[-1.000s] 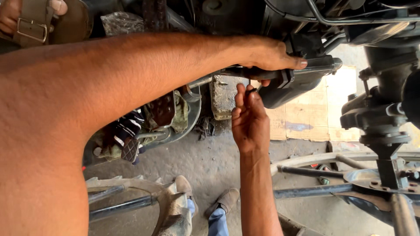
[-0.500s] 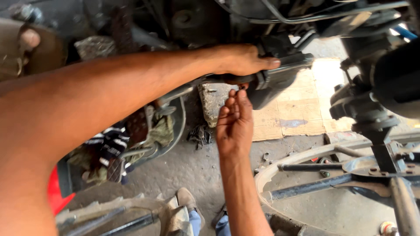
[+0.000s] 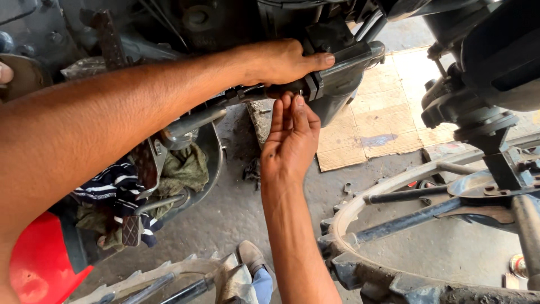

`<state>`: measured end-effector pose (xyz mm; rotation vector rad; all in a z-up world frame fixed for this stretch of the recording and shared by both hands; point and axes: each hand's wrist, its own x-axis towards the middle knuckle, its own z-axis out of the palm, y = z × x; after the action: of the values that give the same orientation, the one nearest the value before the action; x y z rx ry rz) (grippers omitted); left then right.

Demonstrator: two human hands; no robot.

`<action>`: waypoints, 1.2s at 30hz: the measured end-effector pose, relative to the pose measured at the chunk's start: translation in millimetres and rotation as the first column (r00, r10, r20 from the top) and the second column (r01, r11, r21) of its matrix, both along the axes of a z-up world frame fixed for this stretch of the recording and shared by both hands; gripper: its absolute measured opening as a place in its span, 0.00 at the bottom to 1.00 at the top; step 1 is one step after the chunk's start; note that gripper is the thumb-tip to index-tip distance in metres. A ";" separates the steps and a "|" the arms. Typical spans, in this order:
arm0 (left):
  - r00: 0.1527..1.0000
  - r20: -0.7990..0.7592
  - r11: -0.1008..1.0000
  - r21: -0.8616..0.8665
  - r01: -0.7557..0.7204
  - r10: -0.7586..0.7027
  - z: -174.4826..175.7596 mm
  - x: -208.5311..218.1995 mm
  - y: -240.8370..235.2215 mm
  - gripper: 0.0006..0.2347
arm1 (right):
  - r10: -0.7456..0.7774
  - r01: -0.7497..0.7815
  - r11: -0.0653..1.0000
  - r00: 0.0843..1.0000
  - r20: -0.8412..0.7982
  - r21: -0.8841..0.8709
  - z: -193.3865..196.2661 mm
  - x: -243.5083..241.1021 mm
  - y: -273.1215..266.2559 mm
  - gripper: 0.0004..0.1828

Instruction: The person works on a tractor engine, using a wrench to tighten or loosen bolts and using their hands to adjust components near the fuel system and engine block.

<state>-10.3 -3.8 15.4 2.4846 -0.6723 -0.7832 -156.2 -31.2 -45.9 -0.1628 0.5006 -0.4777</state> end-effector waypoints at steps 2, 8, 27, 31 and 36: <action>1.000 0.003 1.000 -0.002 0.014 -0.014 -0.2 0.7 -2.8 0.36 | 0.026 -0.027 1.000 0.999 -0.029 -0.007 5.3 2.0 -3.8 0.08; 1.000 0.012 1.000 0.016 0.015 -0.016 2.1 -0.9 -4.2 0.35 | 0.061 -0.068 0.995 0.993 -0.103 -0.069 15.3 1.7 -9.3 0.08; 1.000 0.007 0.999 0.040 -0.011 0.011 13.4 -7.3 -5.9 0.33 | 0.184 -0.196 0.979 0.970 -0.160 -0.062 2.5 -5.8 -8.7 0.13; 1.000 -0.020 1.000 0.012 -0.016 0.016 12.1 -9.1 -4.6 0.34 | 0.217 -0.208 0.974 0.970 -0.107 0.089 6.2 -1.9 -13.4 0.11; 0.998 -0.066 0.999 -0.023 -0.022 0.020 6.2 -8.7 -4.0 0.32 | 0.235 -0.226 0.970 0.965 -0.115 0.088 6.4 -4.3 -14.6 0.10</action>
<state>-19.0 -7.8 21.6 2.4293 -0.6276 -0.8405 -160.5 -45.8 -39.5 -0.1785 0.6130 -0.2214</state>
